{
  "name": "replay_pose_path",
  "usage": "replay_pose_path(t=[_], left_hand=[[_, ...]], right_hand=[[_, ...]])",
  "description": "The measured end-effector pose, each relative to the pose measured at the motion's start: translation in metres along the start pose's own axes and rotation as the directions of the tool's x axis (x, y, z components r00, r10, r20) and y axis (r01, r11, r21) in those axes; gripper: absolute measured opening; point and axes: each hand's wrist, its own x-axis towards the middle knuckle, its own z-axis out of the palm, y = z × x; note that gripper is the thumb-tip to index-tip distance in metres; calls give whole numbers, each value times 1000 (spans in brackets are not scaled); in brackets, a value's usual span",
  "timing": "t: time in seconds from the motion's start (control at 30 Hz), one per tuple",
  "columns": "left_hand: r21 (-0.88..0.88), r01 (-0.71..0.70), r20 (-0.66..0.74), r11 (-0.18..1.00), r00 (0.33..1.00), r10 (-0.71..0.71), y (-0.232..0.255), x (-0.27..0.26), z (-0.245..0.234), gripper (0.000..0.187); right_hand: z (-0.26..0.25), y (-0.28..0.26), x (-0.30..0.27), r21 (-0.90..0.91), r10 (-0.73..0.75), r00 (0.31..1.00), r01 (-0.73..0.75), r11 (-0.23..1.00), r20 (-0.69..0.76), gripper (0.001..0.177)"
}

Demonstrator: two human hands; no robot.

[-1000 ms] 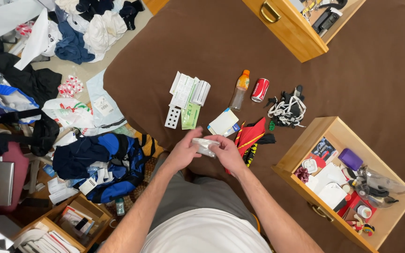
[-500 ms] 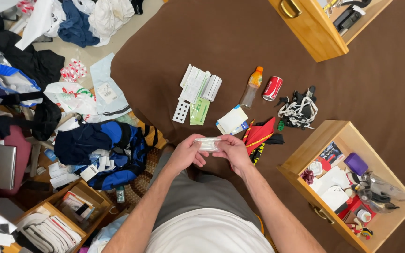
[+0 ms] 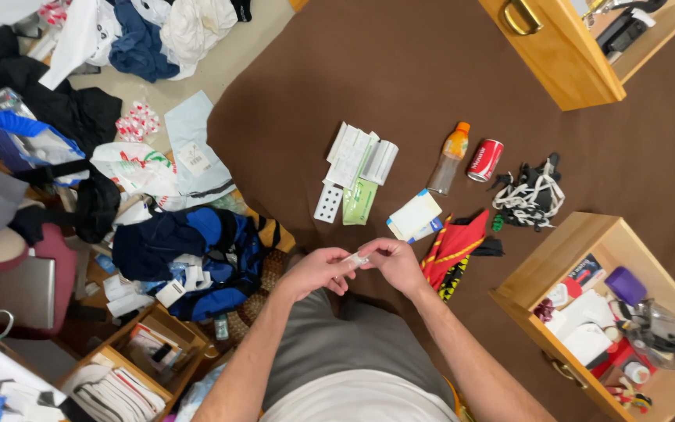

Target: The person opens a folded paper, then picks up and examines several small items including blister packs, a white case, a red heart-shaped object, a black card, a bow, keys, a metal clip, a black pouch, and a small figurine. The person places each item on the bed after handling it.

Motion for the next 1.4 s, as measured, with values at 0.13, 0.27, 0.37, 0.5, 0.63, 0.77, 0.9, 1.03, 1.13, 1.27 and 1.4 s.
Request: replay_pose_path(t=[0.13, 0.27, 0.37, 0.5, 0.63, 0.77, 0.9, 1.03, 1.13, 1.27, 1.4], left_hand=[[110, 32, -71, 993, 997, -24, 0, 40, -55, 46], [348, 113, -451, 931, 891, 60, -27, 120, -131, 49], [463, 167, -602, 870, 780, 170, -10, 158, -174, 50], [539, 140, -646, 831, 702, 301, 35, 195, -192, 40], [613, 146, -582, 777, 748, 318, 102, 210, -185, 40], [738, 141, -509, 660, 758, 407, 127, 220, -190, 37], [803, 130, -482, 582, 716, 505, 129, 218, -199, 48], [747, 162, -492, 645, 787, 372, 150, 200, -196, 63], [764, 114, -454, 635, 794, 404, 158, 182, -182, 72], [857, -118, -299, 502, 681, 669, 142, 176, -151, 45], [867, -302, -137, 396, 621, 772, 103, 187, -111, 16]], right_hand=[[24, -10, 37, -56, 52, 992, -59, 997, -116, 37], [28, -34, 82, 7, 112, 918, -119, 993, -381, 29], [34, -31, 128, 4, 128, 891, -140, 990, -435, 26], [53, -41, 170, -165, 125, 877, -225, 960, -464, 50], [82, -63, 210, -277, 209, 774, -444, 852, -598, 80], [96, -62, 240, -219, 264, 695, -524, 823, -669, 84], [78, 32, 281, -33, 279, 678, -408, 912, -680, 42], [56, 39, 264, 126, 225, 694, -191, 973, -684, 19], [40, 3, 226, 269, 159, 659, 68, 961, -735, 16], [22, -72, 193, 340, 213, 612, 97, 935, -762, 7], [-12, -26, 187, 355, 228, 541, 142, 924, -810, 10]])
